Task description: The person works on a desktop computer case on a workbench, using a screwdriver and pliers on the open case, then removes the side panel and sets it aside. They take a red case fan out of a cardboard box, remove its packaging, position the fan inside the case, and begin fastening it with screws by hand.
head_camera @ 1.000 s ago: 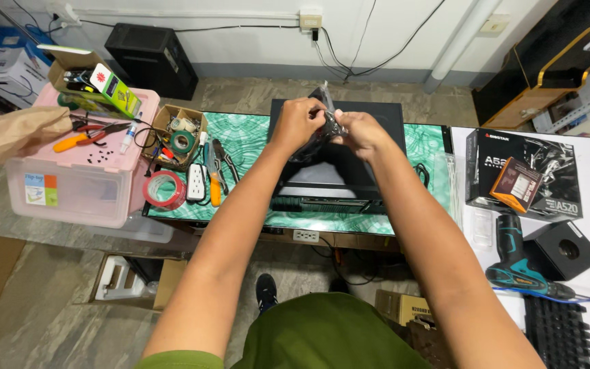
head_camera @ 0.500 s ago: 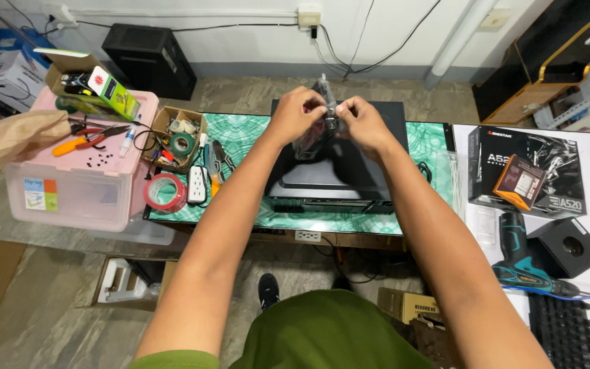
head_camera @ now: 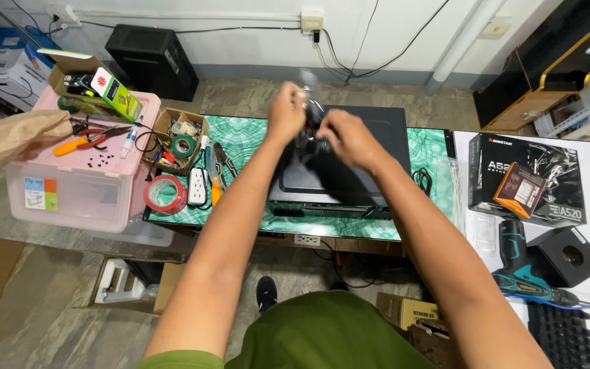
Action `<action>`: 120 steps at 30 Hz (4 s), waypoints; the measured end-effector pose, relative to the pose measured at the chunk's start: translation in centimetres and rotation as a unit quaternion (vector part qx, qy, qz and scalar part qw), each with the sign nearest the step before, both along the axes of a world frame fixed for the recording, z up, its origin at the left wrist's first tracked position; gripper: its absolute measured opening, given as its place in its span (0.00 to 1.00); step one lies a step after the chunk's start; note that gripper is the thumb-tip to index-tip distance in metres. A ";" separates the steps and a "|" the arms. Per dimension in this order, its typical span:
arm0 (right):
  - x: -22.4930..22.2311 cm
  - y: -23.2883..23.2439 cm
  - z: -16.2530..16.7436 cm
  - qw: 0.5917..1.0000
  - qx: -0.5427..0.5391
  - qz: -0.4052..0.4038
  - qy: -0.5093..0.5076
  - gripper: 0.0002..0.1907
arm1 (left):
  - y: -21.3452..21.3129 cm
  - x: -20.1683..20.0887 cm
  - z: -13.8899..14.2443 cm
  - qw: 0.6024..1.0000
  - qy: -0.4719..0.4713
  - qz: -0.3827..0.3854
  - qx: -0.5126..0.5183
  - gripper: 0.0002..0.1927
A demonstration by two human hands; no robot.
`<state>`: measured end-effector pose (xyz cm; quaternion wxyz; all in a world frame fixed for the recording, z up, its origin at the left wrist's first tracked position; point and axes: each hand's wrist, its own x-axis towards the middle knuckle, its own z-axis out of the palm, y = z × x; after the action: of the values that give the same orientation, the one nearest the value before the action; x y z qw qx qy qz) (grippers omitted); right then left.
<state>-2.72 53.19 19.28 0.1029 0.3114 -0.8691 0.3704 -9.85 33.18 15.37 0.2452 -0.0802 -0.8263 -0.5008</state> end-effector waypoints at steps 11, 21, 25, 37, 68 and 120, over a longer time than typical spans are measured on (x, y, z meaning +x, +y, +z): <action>-0.2 -0.5 -1.0 0.970 -0.024 -0.218 -0.106 0.27 | 1.4 2.3 0.6 0.991 -0.056 -0.124 0.008 0.08; -0.6 2.7 -5.3 0.955 -0.105 -0.273 -0.048 0.19 | -1.6 0.1 -0.4 0.989 -0.058 0.132 0.037 0.10; -0.4 3.8 -6.9 0.926 -0.225 -0.261 -0.151 0.18 | -2.9 0.5 -0.2 0.982 -0.153 0.079 0.077 0.12; -0.4 2.4 -7.8 0.892 -0.314 -0.266 -0.185 0.17 | 0.1 2.3 -1.8 0.980 -0.142 0.032 -0.137 0.12; -1.1 3.6 -8.1 0.782 -0.396 -0.237 -0.419 0.21 | -3.3 2.0 -3.2 0.917 -0.263 -0.076 0.289 0.20; 3.4 -31.7 -4.6 0.972 -0.206 -0.113 -0.026 0.14 | -19.8 9.8 -5.1 0.624 -0.223 -0.310 0.682 0.22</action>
<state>0.64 21.50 14.68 0.1832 0.1732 -0.8060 0.5356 -0.03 13.41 10.26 -0.1315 -0.0274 -0.2042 -0.9697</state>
